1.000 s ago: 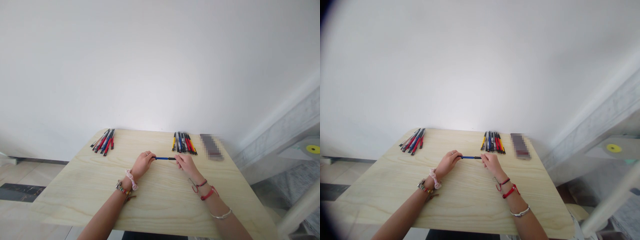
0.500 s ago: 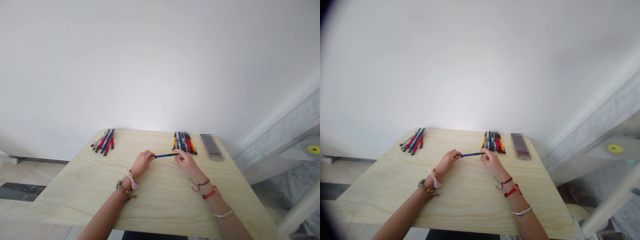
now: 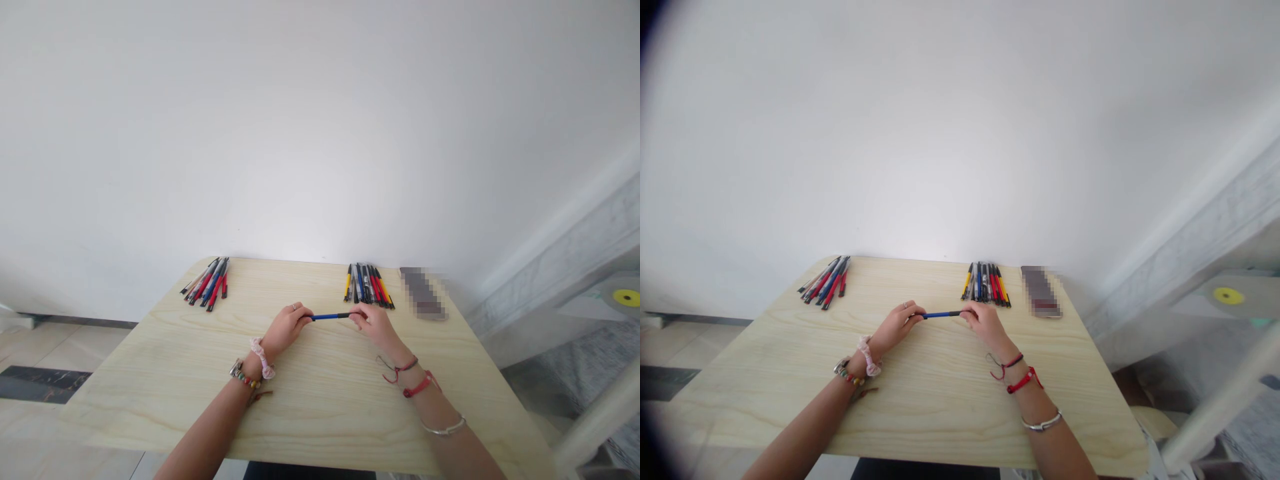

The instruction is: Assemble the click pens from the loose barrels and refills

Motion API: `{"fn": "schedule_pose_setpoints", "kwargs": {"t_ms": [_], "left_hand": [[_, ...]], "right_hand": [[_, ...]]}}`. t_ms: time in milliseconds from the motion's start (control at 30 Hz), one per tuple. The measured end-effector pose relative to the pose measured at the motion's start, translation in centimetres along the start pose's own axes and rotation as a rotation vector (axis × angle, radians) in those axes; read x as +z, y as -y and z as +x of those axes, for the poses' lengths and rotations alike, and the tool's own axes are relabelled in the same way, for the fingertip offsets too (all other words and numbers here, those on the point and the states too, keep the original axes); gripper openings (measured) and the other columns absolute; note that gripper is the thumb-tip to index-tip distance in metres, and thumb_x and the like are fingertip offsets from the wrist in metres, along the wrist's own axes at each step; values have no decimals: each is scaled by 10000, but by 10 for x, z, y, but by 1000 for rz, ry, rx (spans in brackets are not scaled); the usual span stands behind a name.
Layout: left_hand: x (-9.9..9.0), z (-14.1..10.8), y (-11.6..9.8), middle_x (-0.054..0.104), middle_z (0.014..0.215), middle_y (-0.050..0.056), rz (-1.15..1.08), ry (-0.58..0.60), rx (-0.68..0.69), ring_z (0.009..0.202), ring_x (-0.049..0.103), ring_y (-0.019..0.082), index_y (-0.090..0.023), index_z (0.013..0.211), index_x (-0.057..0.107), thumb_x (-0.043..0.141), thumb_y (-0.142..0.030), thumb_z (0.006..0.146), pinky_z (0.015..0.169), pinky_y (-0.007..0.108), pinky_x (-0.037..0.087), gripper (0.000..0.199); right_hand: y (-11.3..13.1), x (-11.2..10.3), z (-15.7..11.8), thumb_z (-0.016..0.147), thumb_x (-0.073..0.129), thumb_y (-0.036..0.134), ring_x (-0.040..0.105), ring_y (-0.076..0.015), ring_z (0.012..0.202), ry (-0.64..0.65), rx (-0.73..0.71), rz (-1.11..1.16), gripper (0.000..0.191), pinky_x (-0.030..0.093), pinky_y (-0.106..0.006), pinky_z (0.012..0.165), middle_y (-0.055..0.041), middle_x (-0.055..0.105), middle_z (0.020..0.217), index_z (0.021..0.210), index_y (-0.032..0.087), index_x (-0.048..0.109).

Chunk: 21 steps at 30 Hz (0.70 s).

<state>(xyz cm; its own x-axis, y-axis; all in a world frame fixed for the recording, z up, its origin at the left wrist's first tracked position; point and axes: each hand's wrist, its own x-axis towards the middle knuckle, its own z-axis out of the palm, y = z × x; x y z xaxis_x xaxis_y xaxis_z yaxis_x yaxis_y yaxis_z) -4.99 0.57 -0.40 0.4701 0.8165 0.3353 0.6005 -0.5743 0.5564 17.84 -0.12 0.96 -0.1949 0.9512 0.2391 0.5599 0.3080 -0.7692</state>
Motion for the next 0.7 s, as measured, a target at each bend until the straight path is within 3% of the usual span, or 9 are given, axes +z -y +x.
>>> {"fn": "schedule_pose_setpoints", "kwargs": {"t_ms": [100,167,267,333,500,700], "left_hand": [[1,0,1,556,751,43,15,-23,30,730,507,150,-170,828,585,425,-211,807,685,263,397,167],[0,-1,2,557,760,47,30,-60,22,745,504,158,-178,824,590,439,-216,799,700,277,390,159],[-1,0,3,550,748,44,-7,-108,-35,728,504,152,-175,830,585,424,-238,810,686,271,390,174],[-2,0,2,546,739,39,-50,-110,-67,712,504,144,-168,828,580,415,-241,815,669,260,393,181],[-1,0,1,534,741,33,-113,-27,-67,717,508,139,-166,843,595,424,-226,808,672,246,399,184],[4,-1,3,539,746,53,-19,38,17,705,505,146,-152,873,617,421,-214,808,656,250,399,216]], "right_hand": [[-2,7,-2,810,350,364,441,-97,337,46,136,8,422,372,-226,433,37,408,318,453,169,463],[-4,8,-1,793,380,395,443,-96,323,114,196,79,412,373,-224,413,36,428,323,467,162,476],[-2,3,1,691,545,359,539,-113,461,118,101,225,235,422,-226,474,8,585,533,770,140,577],[1,-3,1,656,586,300,571,-123,555,80,18,241,289,445,-238,542,-7,621,646,901,150,563],[6,-7,0,683,547,241,545,-122,499,6,-17,99,102,428,-239,520,5,587,541,731,156,580],[3,2,-1,728,478,220,507,-110,433,-57,-27,-46,97,389,-217,471,34,529,450,669,167,534]]}}
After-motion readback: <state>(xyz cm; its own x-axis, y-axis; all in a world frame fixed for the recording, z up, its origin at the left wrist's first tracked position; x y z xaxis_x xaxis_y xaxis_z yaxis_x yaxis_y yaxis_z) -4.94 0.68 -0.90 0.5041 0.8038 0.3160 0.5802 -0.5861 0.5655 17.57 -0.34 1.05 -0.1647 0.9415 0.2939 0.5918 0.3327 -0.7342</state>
